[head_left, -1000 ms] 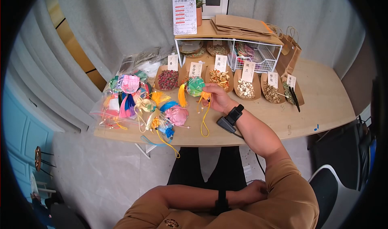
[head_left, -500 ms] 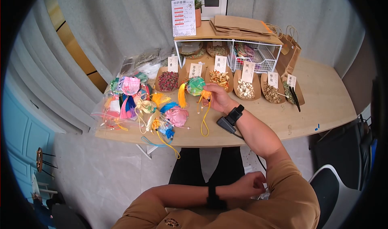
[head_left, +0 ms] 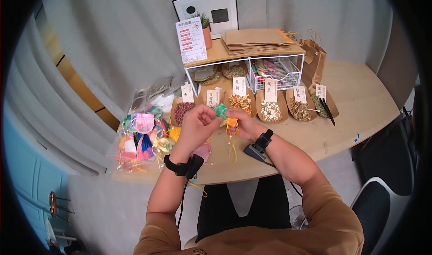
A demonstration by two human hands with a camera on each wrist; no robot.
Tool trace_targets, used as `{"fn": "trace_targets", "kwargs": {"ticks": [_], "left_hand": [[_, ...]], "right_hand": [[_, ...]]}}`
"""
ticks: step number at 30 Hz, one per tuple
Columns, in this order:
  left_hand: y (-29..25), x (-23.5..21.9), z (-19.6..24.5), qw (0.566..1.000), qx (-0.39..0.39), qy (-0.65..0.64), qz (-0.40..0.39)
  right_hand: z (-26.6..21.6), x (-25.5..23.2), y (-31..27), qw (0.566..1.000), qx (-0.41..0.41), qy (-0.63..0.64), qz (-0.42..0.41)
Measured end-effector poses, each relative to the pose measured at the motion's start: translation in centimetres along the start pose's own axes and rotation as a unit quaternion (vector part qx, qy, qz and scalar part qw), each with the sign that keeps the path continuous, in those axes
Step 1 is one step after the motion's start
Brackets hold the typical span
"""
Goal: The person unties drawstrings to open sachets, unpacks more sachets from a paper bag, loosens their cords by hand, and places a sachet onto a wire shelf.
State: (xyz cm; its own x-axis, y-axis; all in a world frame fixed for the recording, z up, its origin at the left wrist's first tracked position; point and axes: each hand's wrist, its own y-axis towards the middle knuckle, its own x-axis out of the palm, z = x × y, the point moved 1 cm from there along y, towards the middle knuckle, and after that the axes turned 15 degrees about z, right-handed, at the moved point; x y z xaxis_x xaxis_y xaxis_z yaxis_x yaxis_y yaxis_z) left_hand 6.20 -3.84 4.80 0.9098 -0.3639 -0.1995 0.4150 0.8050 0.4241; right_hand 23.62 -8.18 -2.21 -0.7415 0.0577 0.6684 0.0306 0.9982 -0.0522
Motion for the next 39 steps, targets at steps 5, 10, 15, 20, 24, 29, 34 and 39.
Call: {"fn": "trace_targets", "kwargs": {"ticks": [5, 10, 15, 20, 24, 29, 34, 39], "left_hand": [[2.0, 1.6, -0.8, 0.984, 0.132, 0.107, -0.051], [1.7, 2.3, -2.9, 0.990, 0.122, 0.038, -0.067], [1.5, 1.8, -3.4, 0.992, 0.057, -0.059, -0.096], [1.4, 1.2, -4.1, 0.986, 0.011, -0.131, -0.106], [1.3, 0.5, -4.8, 0.966, -0.080, -0.210, -0.126], [1.4, 0.6, -4.4, 0.968, -0.055, -0.218, -0.111], [1.4, 0.8, -3.6, 0.992, 0.078, -0.060, -0.072], [1.6, 0.7, -4.8, 0.971, -0.053, -0.158, -0.169]], "right_hand": [[-1.0, 0.3, -0.2, 1.000, -0.021, -0.012, 0.007], [-1.1, -0.5, 0.2, 0.998, -0.021, -0.061, 0.008], [-0.3, -0.1, 0.5, 0.996, -0.036, -0.057, 0.053], [0.2, -0.3, 0.4, 0.995, -0.014, -0.074, 0.066], [0.5, -0.2, 0.2, 0.993, -0.006, -0.096, 0.065], [-0.1, 0.2, -0.4, 0.995, -0.006, -0.095, 0.022], [0.3, -0.5, -0.1, 0.995, 0.018, -0.095, -0.004], [0.3, -0.1, -0.4, 0.993, 0.046, -0.112, -0.009]]}}
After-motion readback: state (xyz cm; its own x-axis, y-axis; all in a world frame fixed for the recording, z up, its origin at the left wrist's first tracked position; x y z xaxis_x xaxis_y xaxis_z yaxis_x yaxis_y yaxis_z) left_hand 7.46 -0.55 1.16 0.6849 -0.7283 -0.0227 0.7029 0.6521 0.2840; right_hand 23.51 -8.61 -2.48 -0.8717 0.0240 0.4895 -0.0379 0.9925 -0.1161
